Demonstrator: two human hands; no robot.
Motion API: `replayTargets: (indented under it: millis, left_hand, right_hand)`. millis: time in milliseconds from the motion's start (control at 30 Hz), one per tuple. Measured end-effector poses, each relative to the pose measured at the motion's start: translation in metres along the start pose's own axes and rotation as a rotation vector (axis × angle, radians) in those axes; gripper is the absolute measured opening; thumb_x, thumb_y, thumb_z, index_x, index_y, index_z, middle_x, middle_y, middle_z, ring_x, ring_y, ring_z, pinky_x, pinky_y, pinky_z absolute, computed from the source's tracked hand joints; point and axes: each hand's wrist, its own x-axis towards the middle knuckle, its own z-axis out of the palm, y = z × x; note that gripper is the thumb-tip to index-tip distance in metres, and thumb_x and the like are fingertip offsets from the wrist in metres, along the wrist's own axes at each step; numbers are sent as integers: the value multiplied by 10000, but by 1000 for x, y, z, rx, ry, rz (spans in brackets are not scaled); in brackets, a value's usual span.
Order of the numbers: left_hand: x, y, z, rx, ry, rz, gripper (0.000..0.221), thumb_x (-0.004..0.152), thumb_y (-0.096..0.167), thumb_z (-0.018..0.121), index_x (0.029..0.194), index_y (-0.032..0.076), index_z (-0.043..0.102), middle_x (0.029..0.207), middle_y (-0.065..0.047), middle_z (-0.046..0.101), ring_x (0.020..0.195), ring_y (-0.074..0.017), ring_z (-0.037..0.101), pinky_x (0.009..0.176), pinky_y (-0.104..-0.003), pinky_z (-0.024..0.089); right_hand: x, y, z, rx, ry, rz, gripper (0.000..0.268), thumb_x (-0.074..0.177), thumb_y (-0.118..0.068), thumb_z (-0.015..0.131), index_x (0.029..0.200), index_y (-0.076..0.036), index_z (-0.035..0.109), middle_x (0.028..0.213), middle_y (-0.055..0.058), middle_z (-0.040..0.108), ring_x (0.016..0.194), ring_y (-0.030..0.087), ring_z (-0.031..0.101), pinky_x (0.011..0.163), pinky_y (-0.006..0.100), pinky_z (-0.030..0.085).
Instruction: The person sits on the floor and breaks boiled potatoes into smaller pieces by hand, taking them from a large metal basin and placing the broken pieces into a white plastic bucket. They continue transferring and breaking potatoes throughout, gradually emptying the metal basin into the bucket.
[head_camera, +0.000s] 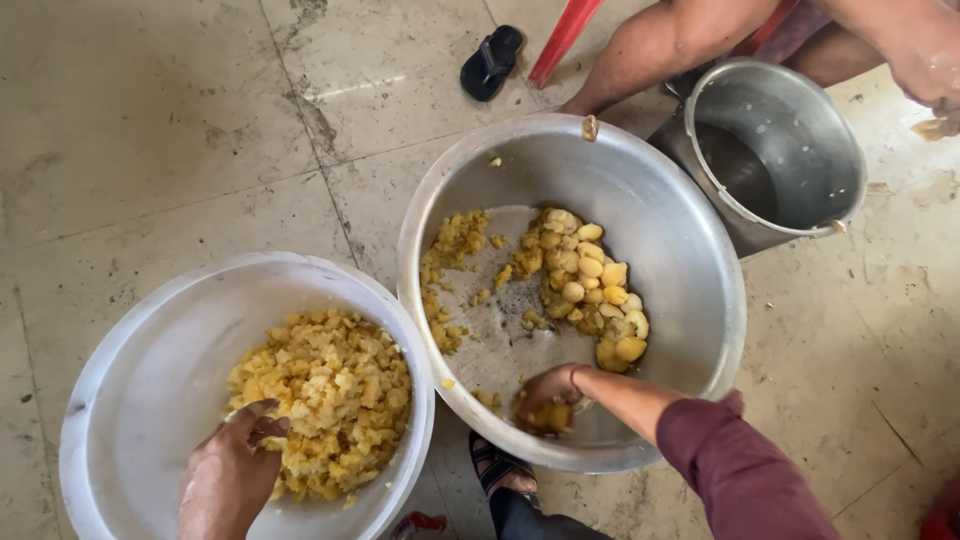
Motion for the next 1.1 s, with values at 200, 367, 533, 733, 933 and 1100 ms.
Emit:
replayTargets:
  millis: [200, 367, 533, 733, 933, 1100]
  left_hand:
    - [5, -7, 16, -324, -68, 1, 417, 868, 76, 661, 1266, 160, 753, 1308, 49, 762, 926, -289, 767, 842, -409, 595]
    - [-27, 53, 3, -1236, -356, -50, 543, 886, 307, 630, 1401, 149, 559, 1357, -165, 640, 1136, -309, 680, 892, -484, 612]
    - [-52, 116, -17, -1777, -689, -176, 805, 900, 611, 437, 1568, 190, 278, 1635, -62, 246, 1381, -405, 418, 1015, -666, 484]
    - [-24, 84, 11, -1807, -333, -343, 728, 933, 573, 562, 1508, 134, 484, 1569, -122, 498, 1356, -321, 510, 1004, -495, 501]
    - [-11, 71, 37, -1971, -117, -430, 543, 973, 418, 540, 1426, 118, 542, 1413, -91, 573, 1254, -261, 555, 970, -475, 519]
    - [1, 86, 65, -1875, 236, -467, 404, 972, 187, 504, 1371, 133, 542, 1270, -98, 622, 1136, -203, 589, 899, -362, 507]
  right_hand:
    - [-137, -62, -4, 399, 134, -624, 670, 785, -241, 796, 1392, -139, 532, 1243, 187, 691, 959, 273, 709, 720, 330, 630]
    - [-211, -147, 45, 437, -101, -1124, 414, 784, -119, 757, 1162, -11, 626, 1143, 179, 695, 916, 266, 699, 795, 389, 586]
    - [-149, -232, 108, 51, 263, -1233, 339, 763, -37, 716, 1101, -21, 691, 1074, 168, 700, 930, 230, 676, 787, 347, 570]
    - [-139, -268, 163, -263, 814, -1136, 215, 854, -112, 663, 1053, -32, 667, 978, 192, 737, 915, 319, 737, 767, 397, 570]
    - [-102, -269, 170, -238, 934, -1292, 185, 811, -46, 683, 989, -19, 726, 968, 195, 737, 885, 308, 733, 753, 399, 562]
    - [-107, -270, 173, 40, 818, -1425, 86, 803, -75, 752, 866, -17, 742, 814, 95, 773, 786, 222, 730, 685, 339, 557]
